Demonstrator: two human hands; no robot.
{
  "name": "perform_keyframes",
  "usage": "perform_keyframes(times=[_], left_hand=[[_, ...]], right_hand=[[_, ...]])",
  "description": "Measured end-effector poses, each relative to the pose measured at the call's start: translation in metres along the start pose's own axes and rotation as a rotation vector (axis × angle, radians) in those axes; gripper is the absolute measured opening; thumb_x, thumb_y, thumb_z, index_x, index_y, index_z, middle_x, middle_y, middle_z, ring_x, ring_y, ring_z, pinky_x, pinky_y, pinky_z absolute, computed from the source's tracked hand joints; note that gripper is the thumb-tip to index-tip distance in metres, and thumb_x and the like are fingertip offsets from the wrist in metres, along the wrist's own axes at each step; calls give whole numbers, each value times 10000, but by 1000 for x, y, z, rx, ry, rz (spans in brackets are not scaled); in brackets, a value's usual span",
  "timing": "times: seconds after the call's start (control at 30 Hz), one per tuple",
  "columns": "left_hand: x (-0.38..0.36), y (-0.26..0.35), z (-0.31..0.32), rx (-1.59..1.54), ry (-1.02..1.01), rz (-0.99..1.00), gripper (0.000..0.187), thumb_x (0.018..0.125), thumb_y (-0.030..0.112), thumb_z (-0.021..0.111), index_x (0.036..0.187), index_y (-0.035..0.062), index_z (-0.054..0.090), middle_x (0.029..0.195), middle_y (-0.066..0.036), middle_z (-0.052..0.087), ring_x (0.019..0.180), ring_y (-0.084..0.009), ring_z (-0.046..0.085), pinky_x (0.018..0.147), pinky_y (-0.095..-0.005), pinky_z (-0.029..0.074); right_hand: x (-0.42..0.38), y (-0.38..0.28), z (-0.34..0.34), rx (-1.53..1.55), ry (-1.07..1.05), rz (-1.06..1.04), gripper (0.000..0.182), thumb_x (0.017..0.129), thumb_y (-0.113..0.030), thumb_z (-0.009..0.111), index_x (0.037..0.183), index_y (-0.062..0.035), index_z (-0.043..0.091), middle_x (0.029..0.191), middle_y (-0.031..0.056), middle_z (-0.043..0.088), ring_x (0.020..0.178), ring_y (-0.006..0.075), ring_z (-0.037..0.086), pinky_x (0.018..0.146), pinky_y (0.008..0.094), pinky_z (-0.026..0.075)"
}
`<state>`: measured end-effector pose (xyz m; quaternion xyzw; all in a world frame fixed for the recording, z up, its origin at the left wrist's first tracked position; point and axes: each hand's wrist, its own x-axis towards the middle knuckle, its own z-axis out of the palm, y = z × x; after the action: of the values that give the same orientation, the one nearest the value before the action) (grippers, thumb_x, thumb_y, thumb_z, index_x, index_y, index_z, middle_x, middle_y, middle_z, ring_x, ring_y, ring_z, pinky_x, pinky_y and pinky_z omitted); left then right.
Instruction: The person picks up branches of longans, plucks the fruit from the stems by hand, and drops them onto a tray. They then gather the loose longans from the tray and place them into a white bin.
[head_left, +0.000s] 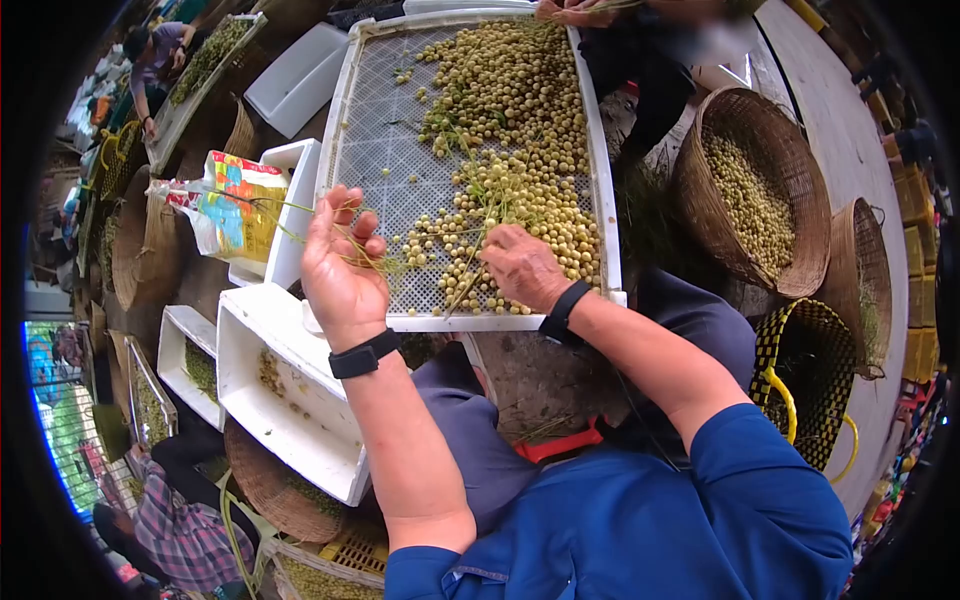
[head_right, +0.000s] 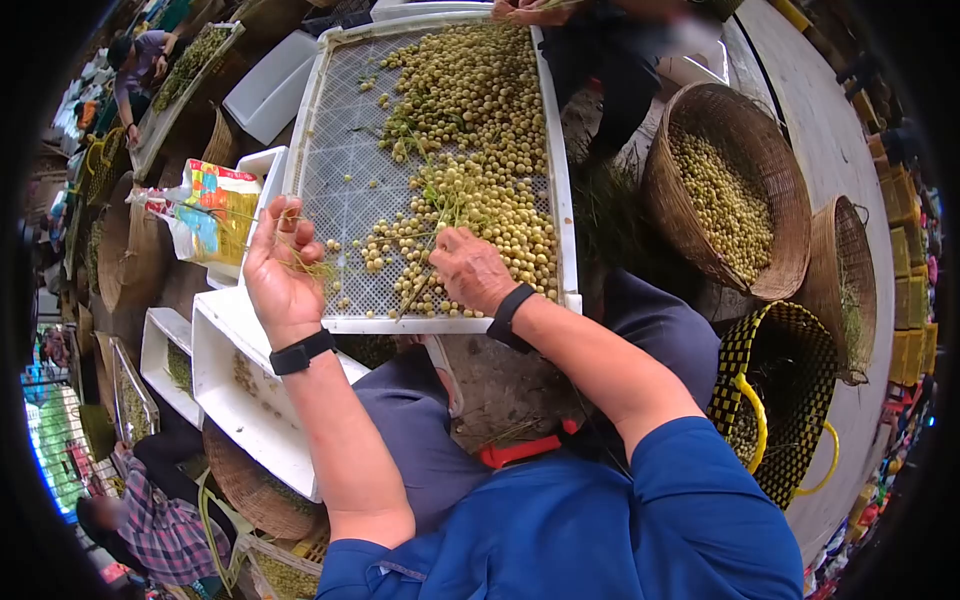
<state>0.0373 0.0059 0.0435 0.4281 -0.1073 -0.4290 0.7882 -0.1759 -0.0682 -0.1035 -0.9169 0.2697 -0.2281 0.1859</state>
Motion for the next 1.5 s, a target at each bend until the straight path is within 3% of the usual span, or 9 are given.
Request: perform_keyframes(times=[0.3, 0.47, 0.7, 0.83, 1.03, 1.23, 1.37, 1.43, 1.5], left_hand=[[3, -2, -1, -24, -35, -5, 250, 990, 265, 592, 1112, 52, 643, 1007, -44, 658, 746, -123, 558, 572, -242, 420], [0, 0, 6, -1, -28, -13, 251, 1011, 269, 560, 1114, 53, 636, 1015, -46, 654, 753, -110, 539, 572, -240, 412], [1, 1, 3, -53, 7, -10, 236, 1012, 265, 555, 1098, 58, 630, 993, -37, 660, 740, -100, 547, 572, -237, 426], [6, -7, 2, -4, -48, -4, 228, 1004, 278, 565, 1064, 69, 637, 976, -32, 663, 780, -104, 605, 567, -250, 478], [7, -5, -9, -151, 10, -5, 226, 1017, 258, 539, 1078, 56, 621, 961, -55, 655, 858, -192, 651, 707, -320, 567], [11, -12, -7, -287, -29, -18, 220, 1030, 216, 515, 1078, 27, 616, 972, -83, 652, 899, -253, 663, 860, -453, 594], [19, -18, -17, -157, -61, 23, 186, 1027, 211, 557, 1073, 47, 631, 942, -62, 634, 791, -194, 649, 666, -338, 558], [10, -12, -2, -97, 70, 22, 198, 1018, 222, 582, 1104, 52, 638, 875, -28, 610, 707, -142, 602, 594, -278, 495], [3, -10, 4, -50, 41, -1, 230, 1009, 231, 601, 1135, 41, 638, 818, 0, 572, 643, -112, 545, 570, -252, 461]], right_hand=[[1, 5, -38, 229, -100, 251, 461, 850, -81, 579, 1309, -54, 552, 998, 192, 662, 894, 410, 655, 787, 459, 541], [15, 14, -3, -88, -200, 120, 118, 874, -153, 586, 815, -56, 618, 867, 137, 655, 769, 354, 662, 675, 469, 529], [6, 22, -29, 31, 3, 178, 83, 868, -143, 626, 830, -69, 625, 885, 120, 641, 762, 331, 656, 676, 464, 527], [23, -4, -16, 24, 174, -41, 108, 853, -110, 604, 939, -77, 660, 948, 137, 638, 922, 354, 643, 761, 476, 526], [14, -4, 4, -53, -179, -51, 49, 809, -88, 586, 845, -66, 609, 872, 127, 613, 849, 328, 625, 724, 452, 518], [27, -6, -70, 193, 351, 25, 112, 841, 47, 582, 803, -57, 566, 766, 124, 567, 714, 326, 604, 605, 406, 489], [34, -23, -137, 336, 596, 95, 73, 919, 14, 542, 852, -15, 540, 727, 127, 539, 652, 276, 562, 614, 376, 465], [34, -17, -143, 755, 552, 490, 141, 990, -120, 568, 965, 16, 593, 766, 75, 656, 667, 134, 638, 596, 298, 530], [31, -2, -147, 1046, 651, 479, 172, 1011, -152, 572, 995, 12, 622, 823, 60, 694, 700, 103, 670, 611, 255, 562]])
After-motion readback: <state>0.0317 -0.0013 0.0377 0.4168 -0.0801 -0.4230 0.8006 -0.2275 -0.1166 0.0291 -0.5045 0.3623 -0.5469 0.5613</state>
